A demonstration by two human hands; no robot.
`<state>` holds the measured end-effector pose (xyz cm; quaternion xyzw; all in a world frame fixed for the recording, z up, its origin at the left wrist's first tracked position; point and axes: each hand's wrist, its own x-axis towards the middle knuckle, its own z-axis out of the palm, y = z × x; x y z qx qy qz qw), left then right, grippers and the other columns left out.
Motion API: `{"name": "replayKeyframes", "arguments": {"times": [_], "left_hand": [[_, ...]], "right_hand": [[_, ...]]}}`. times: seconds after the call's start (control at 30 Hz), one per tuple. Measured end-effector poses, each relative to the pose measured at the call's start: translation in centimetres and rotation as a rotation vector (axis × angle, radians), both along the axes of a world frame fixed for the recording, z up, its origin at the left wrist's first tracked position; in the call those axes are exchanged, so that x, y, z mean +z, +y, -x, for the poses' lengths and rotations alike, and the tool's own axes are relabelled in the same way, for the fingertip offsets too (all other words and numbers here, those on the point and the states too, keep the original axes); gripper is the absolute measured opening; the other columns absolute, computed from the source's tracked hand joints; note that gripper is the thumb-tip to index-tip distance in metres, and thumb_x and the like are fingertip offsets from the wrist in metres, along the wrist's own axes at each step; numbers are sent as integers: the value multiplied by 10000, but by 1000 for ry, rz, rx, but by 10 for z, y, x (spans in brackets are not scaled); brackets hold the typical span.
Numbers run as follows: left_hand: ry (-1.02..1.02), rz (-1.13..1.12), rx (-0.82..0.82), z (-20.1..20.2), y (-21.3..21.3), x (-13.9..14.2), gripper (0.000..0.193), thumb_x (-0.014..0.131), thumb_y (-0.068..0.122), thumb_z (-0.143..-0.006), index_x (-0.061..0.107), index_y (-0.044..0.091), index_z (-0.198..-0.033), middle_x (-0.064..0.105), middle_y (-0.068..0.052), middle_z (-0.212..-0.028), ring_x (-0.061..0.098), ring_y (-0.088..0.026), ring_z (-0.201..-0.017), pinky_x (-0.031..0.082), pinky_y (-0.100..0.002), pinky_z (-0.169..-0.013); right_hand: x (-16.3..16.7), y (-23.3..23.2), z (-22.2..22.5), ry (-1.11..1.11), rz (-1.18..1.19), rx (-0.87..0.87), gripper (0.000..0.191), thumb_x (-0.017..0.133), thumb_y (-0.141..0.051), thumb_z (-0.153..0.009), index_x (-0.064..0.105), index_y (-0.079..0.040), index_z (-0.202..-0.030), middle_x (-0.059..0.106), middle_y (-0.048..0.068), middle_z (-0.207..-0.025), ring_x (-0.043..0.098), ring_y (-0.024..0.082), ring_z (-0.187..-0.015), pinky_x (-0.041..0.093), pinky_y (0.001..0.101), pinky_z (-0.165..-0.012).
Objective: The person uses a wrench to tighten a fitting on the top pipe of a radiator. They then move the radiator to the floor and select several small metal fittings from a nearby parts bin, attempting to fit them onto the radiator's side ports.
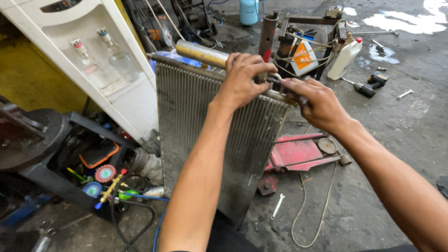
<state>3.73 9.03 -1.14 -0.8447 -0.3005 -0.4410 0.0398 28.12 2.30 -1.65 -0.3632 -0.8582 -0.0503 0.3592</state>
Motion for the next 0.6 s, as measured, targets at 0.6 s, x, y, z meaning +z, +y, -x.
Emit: {"name": "replayKeyframes", "arguments": {"times": [0.6], "left_hand": [[-6, -16, -34, -3, -4, 0, 348, 848, 298, -757, 758, 231, -1086, 679, 0, -1063, 584, -236, -1140, 305, -463, -1091]], "right_hand": [[-11, -15, 0, -40, -191, -92, 563, 658, 105, -868, 640, -88, -1397, 656, 137, -1410, 654, 337, -1096, 542, 418, -976]]}}
